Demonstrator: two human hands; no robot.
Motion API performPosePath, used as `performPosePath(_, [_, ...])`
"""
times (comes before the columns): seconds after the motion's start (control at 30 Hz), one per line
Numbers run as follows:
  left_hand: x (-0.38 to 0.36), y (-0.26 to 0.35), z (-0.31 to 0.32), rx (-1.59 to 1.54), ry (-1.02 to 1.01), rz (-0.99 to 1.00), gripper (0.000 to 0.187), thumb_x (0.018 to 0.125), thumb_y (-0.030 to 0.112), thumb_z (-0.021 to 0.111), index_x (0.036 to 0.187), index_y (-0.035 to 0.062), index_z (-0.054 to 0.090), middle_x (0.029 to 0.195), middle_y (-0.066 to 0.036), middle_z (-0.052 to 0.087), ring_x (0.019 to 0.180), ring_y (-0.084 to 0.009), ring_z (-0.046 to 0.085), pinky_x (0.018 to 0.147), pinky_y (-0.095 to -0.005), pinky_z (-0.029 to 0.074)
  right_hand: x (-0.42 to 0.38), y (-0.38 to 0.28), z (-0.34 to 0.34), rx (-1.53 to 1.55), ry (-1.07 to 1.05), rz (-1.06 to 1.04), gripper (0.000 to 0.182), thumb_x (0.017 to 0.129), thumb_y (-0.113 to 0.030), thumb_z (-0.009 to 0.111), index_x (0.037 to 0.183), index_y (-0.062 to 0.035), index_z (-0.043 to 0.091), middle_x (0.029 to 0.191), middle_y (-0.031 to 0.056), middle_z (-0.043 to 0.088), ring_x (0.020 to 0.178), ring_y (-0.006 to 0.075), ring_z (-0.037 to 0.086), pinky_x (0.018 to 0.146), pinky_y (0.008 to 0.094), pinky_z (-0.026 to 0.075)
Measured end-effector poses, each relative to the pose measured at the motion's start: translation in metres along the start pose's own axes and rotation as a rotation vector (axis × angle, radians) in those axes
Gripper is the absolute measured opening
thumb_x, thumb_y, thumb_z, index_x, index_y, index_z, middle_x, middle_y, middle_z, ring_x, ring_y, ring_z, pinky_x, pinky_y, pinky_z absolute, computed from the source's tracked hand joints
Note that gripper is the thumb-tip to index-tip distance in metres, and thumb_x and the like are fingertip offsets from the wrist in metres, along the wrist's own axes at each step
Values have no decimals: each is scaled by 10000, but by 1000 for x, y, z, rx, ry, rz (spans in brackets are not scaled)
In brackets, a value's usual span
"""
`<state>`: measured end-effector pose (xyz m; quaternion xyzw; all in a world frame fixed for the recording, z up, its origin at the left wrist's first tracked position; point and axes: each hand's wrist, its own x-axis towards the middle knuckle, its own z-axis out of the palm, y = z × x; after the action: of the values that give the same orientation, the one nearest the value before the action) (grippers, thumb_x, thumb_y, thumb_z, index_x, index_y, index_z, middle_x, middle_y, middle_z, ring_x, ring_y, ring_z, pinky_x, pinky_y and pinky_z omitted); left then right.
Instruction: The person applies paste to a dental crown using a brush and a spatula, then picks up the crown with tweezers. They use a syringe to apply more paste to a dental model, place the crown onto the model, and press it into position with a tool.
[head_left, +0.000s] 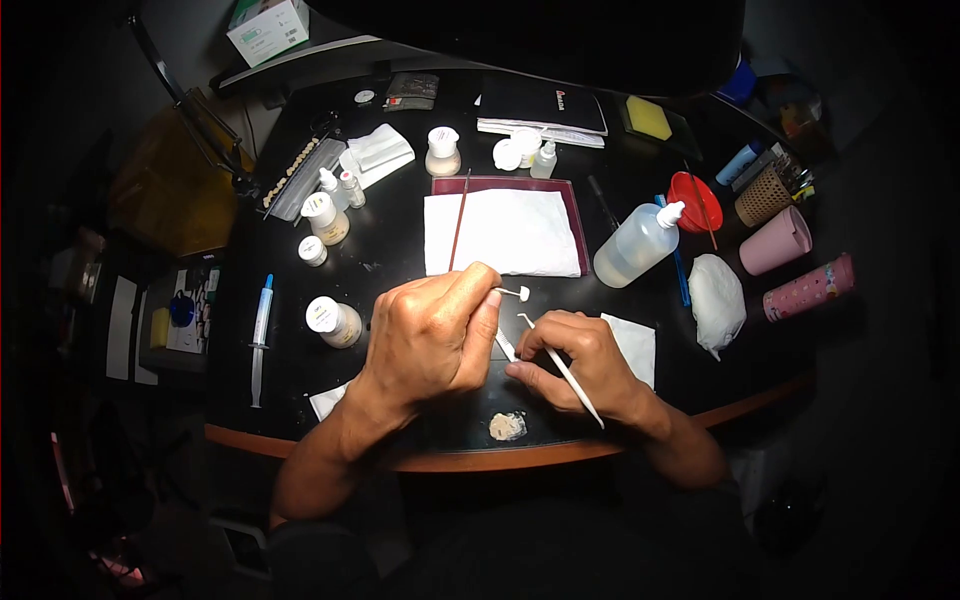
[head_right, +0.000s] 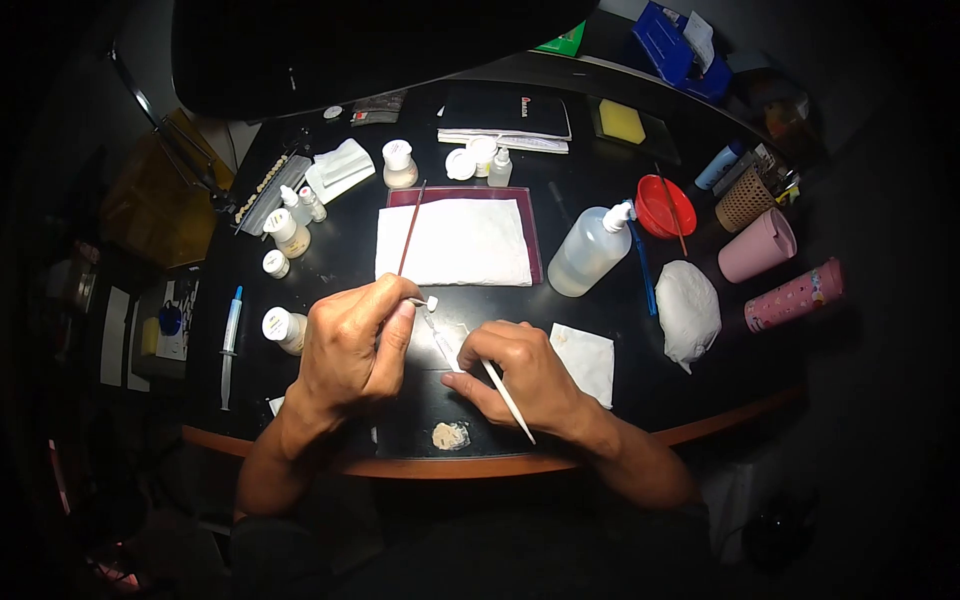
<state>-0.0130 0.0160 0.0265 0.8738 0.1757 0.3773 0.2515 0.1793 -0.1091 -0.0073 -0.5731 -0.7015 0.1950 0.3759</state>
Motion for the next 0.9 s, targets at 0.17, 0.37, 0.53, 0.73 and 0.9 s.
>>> performPosePath(0.17, [0,2,-3,0,-59,-32,91,932,15,609,847,-9,631,643,-146,610,526,-294,615,529,-383,463,-3,-4,-5,237,233,107,246,1022,-176,593,1138,39,623,858,156,756,658,189,663,640,331,510])
performPosePath(0.37, [-1,3,-4,-66,-141,-107,85,932,7,600,897,-23,672,645,-142,617,538,-253,635,531,-370,470,-7,0,-8,286,471,-178,173,988,-59,574,1139,24,553,919,181,740,713,136,674,647,287,540])
performPosePath(0.53, [0,1,3,-84,-124,-55,174,945,-7,598,1053,-38,731,730,-159,688,592,-239,677,565,-348,508,-4,-6,-14,329,465,-322,195,942,-19,589,1135,13,579,1004,210,737,887,210,705,816,347,570])
performPosePath(0.73, [-1,3,7,-114,-116,-42,237,939,-17,631,1145,-27,746,840,-161,739,638,-219,689,596,-332,524,-8,-6,-18,329,447,-353,264,899,3,579,1163,8,575,1002,214,735,981,226,691,918,391,554])
performPosePath(0.9, [-2,4,8,-127,-117,-23,269,936,-13,653,1187,-13,750,802,-133,708,618,-195,641,581,-322,489,-10,-11,-10,453,512,-334,250,932,39,591,1181,16,582,963,208,745,927,225,694,829,354,570])
